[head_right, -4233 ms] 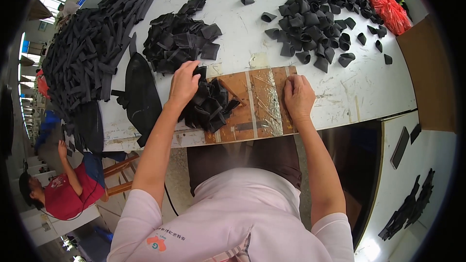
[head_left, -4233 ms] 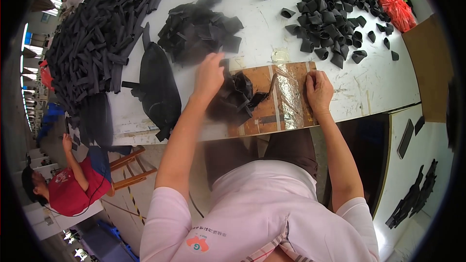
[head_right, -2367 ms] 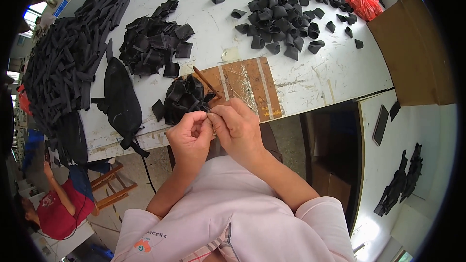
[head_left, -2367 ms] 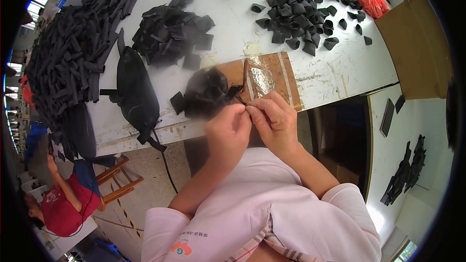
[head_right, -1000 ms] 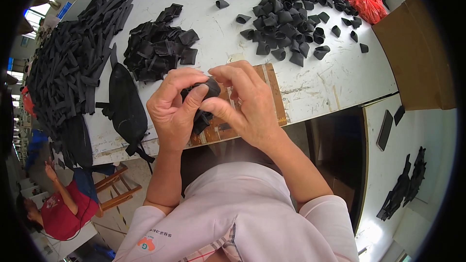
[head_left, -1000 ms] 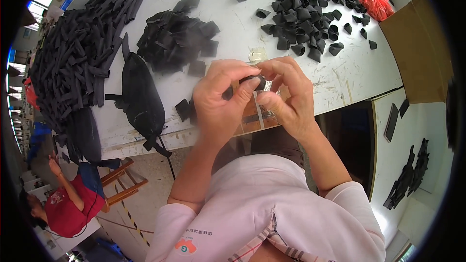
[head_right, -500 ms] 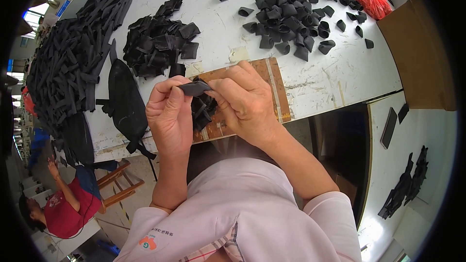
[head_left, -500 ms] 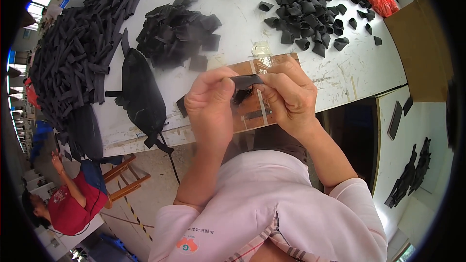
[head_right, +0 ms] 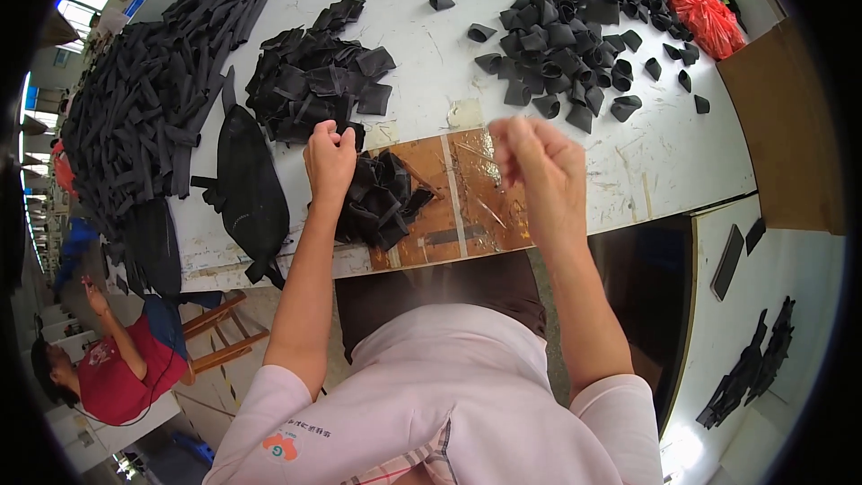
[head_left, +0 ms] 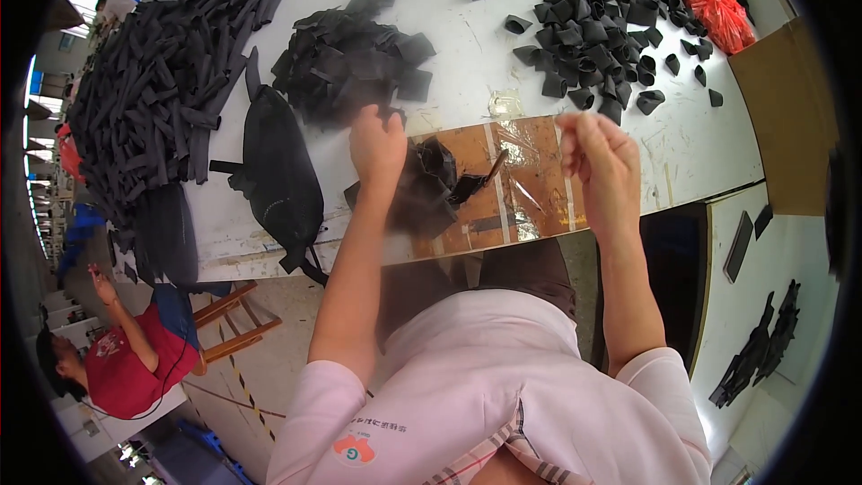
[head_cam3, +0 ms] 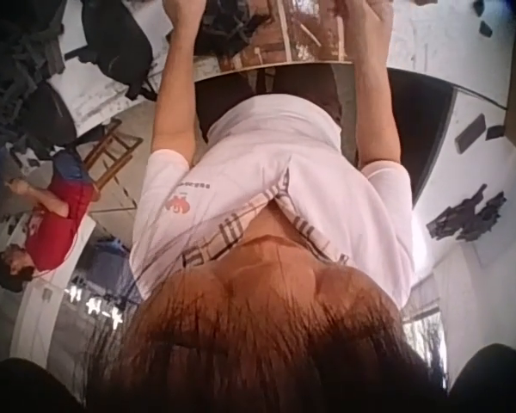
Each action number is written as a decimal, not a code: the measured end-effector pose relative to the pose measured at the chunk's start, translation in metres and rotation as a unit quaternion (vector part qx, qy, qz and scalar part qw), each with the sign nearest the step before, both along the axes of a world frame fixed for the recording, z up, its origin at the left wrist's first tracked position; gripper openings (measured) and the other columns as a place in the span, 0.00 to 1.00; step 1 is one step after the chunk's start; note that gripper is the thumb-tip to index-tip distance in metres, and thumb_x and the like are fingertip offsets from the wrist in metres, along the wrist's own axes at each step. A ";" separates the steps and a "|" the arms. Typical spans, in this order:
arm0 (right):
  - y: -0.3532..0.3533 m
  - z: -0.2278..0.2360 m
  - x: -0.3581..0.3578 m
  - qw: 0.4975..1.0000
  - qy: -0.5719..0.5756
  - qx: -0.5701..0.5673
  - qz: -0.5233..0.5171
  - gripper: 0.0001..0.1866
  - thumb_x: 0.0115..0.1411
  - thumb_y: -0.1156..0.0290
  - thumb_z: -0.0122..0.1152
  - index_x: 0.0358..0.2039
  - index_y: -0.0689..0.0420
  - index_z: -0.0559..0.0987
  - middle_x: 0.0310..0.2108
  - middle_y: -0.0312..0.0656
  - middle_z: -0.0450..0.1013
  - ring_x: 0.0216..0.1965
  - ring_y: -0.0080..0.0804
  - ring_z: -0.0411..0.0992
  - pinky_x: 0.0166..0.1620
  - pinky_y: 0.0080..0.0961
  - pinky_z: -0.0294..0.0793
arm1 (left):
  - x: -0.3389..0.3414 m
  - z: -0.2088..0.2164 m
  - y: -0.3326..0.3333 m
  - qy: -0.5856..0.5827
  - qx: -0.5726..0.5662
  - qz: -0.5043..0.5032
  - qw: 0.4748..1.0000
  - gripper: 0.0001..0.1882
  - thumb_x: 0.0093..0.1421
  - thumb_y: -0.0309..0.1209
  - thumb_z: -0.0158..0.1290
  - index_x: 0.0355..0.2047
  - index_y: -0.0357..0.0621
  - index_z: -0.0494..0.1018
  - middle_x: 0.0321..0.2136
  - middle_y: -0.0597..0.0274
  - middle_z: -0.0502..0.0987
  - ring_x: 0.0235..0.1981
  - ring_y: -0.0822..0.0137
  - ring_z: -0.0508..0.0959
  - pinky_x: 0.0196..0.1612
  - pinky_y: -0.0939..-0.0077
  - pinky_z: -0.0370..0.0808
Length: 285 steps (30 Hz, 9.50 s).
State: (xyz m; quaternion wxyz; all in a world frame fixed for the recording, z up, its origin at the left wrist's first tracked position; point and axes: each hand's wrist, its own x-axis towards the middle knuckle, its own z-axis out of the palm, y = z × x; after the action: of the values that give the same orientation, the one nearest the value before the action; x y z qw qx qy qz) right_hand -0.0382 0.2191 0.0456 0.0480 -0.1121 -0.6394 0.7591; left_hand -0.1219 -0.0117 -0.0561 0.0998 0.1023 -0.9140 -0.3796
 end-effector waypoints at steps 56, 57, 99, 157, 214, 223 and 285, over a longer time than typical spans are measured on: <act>-0.045 -0.021 0.049 0.933 0.053 0.355 -0.020 0.13 0.48 0.69 0.63 0.31 0.63 0.73 0.26 0.40 0.69 0.22 0.22 0.67 0.24 0.18 0.67 | 0.118 0.089 0.050 -0.159 0.494 -0.155 0.841 0.04 0.52 0.24 0.53 0.29 0.36 0.72 0.19 0.64 0.74 0.15 0.83 0.67 0.17 0.91 0.62; -0.047 -0.018 0.051 0.935 0.059 0.350 -0.013 0.13 0.48 0.69 0.63 0.31 0.63 0.73 0.26 0.40 0.69 0.22 0.22 0.67 0.24 0.18 0.67 | 0.121 0.085 0.050 -0.127 0.454 -0.158 0.867 0.03 0.53 0.24 0.53 0.28 0.36 0.72 0.20 0.66 0.74 0.17 0.85 0.67 0.19 0.92 0.63; -0.034 0.016 0.004 0.988 0.108 0.104 0.043 0.17 0.54 0.58 0.57 0.29 0.62 0.74 0.18 0.31 0.62 0.21 0.17 0.61 0.22 0.12 0.59 | 0.073 0.121 0.053 0.208 0.286 -0.271 0.895 0.14 0.52 0.21 0.51 0.40 0.35 0.70 0.29 0.62 0.74 0.31 0.70 0.72 0.35 0.82 0.68; 0.010 -0.004 -0.037 0.982 0.000 0.158 -0.100 0.20 0.57 0.60 0.53 0.41 0.65 0.73 0.28 0.41 0.73 0.26 0.19 0.68 0.27 0.14 0.66 | 0.089 -0.005 -0.073 -0.009 -0.086 -0.008 0.996 0.16 0.49 0.24 0.51 0.40 0.35 0.68 0.39 0.44 0.70 0.39 0.47 0.71 0.42 0.63 0.68; -0.030 -0.005 0.033 0.862 -0.145 -0.438 0.208 0.06 0.54 0.71 0.56 0.29 0.59 0.75 0.19 0.30 0.65 0.18 0.13 0.55 0.19 0.09 0.52 | 0.114 0.111 0.064 -0.002 0.482 -0.092 0.872 0.06 0.49 0.14 0.48 0.28 0.33 0.69 0.26 0.59 0.72 0.22 0.78 0.72 0.21 0.86 0.68; -0.028 0.045 -0.015 0.954 -0.002 -0.134 0.270 0.15 0.58 0.58 0.53 0.23 0.57 0.72 0.18 0.26 0.62 0.18 0.11 0.53 0.19 0.09 0.50 | 0.073 0.127 0.045 -0.219 0.913 -0.171 0.297 0.10 0.58 0.20 0.35 0.39 0.29 0.64 0.31 0.48 0.73 0.04 0.83 0.56 0.05 0.89 0.49; -0.029 0.025 0.003 0.863 0.366 0.347 0.023 0.09 0.42 0.83 0.58 0.27 0.60 0.75 0.21 0.39 0.65 0.22 0.31 0.63 0.24 0.23 0.62 | 0.080 0.130 0.038 0.173 0.406 -0.260 0.859 0.06 0.48 0.15 0.53 0.28 0.34 0.72 0.30 0.57 0.73 0.31 0.72 0.72 0.36 0.82 0.69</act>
State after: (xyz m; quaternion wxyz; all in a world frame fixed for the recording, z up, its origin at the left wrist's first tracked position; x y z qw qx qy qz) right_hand -0.0356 0.1901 0.0708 0.2968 0.2125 -0.8004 0.4755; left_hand -0.0415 0.0261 0.0736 0.1031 -0.1752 -0.6402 -0.7408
